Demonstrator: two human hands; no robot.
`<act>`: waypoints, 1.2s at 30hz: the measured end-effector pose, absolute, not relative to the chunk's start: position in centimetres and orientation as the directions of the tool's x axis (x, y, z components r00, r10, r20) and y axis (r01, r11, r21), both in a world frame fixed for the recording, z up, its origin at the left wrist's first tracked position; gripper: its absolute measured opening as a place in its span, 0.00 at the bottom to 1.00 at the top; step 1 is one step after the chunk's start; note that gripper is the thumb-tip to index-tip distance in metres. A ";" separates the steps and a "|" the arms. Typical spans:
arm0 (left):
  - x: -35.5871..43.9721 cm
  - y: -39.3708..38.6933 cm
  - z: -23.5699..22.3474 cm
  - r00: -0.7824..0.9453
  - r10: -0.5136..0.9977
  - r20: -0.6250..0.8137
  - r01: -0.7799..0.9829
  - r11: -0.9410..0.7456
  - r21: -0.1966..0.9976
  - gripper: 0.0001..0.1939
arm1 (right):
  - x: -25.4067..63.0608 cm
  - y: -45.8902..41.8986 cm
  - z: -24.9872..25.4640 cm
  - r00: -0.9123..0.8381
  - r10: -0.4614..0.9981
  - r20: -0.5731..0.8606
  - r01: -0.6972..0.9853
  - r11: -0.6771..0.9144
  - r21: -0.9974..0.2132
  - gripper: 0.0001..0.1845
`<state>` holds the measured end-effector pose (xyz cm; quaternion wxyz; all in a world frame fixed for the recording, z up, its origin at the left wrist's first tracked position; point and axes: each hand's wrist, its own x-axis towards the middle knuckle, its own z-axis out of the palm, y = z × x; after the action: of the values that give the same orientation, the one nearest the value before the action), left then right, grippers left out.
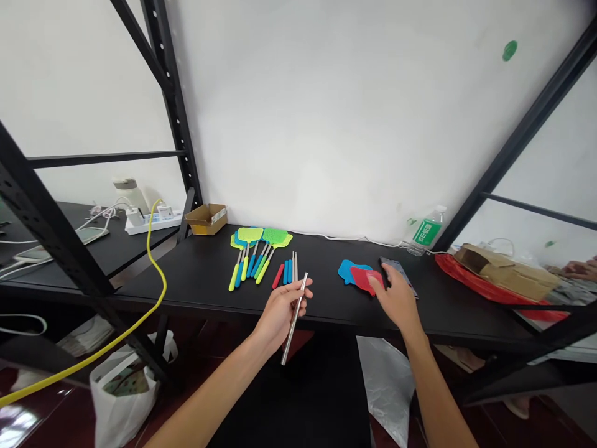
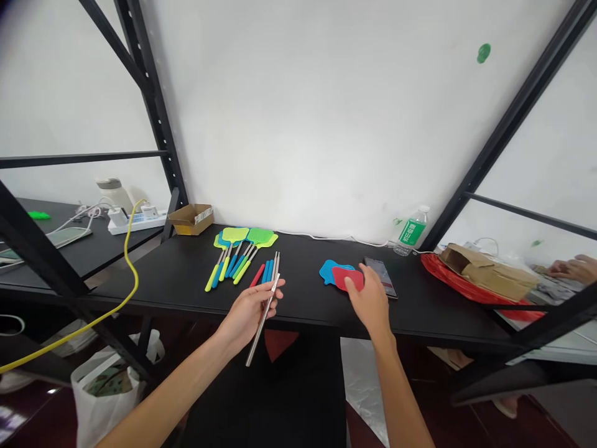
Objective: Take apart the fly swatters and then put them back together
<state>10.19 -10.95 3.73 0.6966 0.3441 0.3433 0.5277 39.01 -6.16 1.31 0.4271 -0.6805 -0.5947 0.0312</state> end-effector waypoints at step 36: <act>4.9 -6.2 -0.7 0.068 0.929 0.363 0.975 -0.139 0.174 0.23 | 28.0 -8.7 -1.1 -0.003 0.965 0.263 0.835 0.147 -0.531 0.17</act>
<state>4.93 -6.19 -0.66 -0.0575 0.7285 0.6535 0.1975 27.99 -8.69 -1.05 0.2911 -0.6433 -0.6993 0.1117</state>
